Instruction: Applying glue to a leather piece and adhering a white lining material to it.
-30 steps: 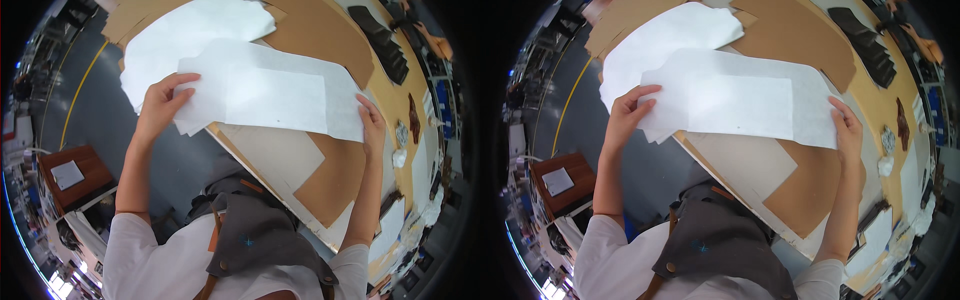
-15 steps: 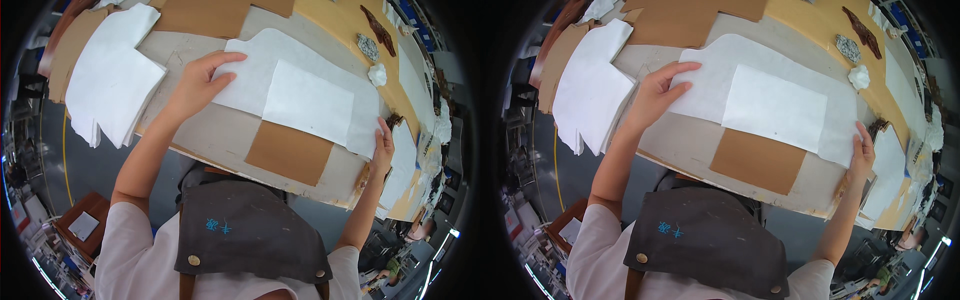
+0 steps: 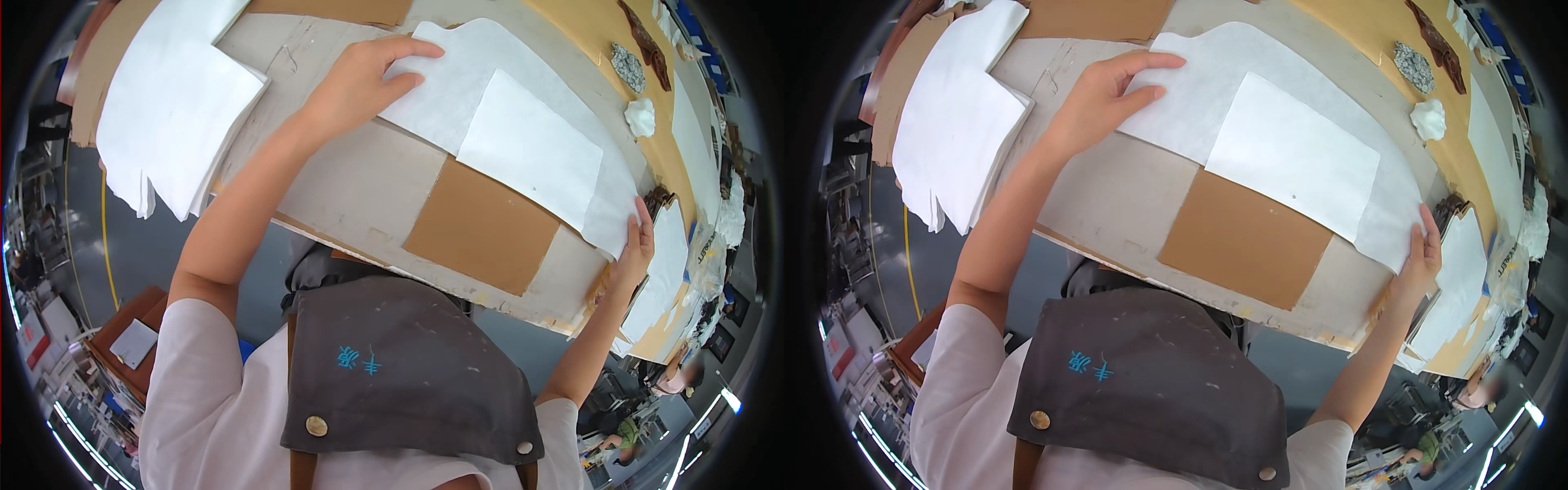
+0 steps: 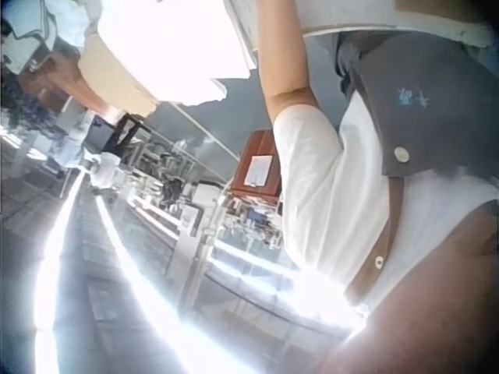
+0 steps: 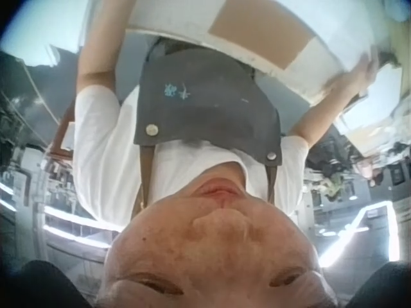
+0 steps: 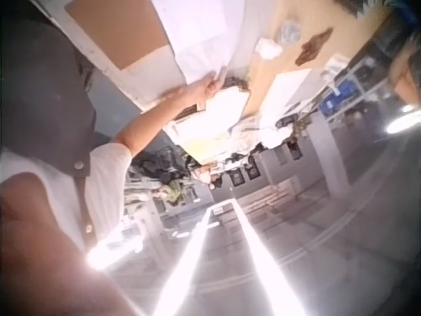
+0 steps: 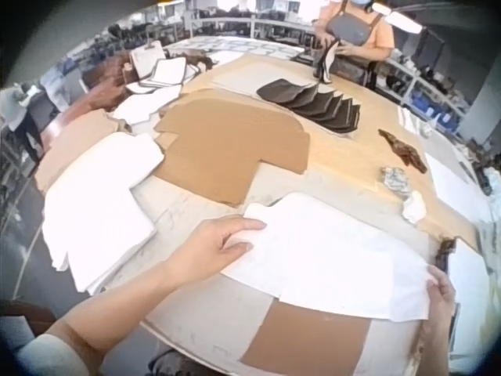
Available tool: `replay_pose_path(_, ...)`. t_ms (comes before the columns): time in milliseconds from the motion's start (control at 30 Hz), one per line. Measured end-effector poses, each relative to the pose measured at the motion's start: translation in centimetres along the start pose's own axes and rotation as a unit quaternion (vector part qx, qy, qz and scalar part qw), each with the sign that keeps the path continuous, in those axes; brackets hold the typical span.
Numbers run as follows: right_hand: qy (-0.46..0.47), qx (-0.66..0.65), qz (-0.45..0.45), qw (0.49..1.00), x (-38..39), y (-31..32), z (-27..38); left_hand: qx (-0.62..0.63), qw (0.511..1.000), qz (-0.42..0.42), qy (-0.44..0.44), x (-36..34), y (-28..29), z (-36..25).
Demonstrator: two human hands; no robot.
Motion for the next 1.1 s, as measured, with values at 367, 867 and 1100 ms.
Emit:
replay_pose_path(367,-0.023,0.022,-0.014,0.999,-0.3,0.0,-0.5,0.008,1.0,-0.02,-0.022,-0.3,-0.2,1.1)
replay_pose_path(867,-0.037,0.029,-0.008,0.999,-0.3,-0.2,-1.4,0.006,1.0,-0.02,-0.006,-0.3,-0.5,1.6)
replay_pose_path(1100,-0.042,0.084,-0.019,0.995,-0.4,0.5,-1.5,0.041,0.999,0.0,0.027,-0.5,-1.1,2.1)
Point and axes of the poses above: each hand's wrist, its own x-axis away from the middle knuckle, its own y-axis out of the back of the hand, z = x × y, the point moved 10 cm from there along -x, towards the middle knuckle, and after that the axes turned 12 degrees about z, right-handed, at the moved point
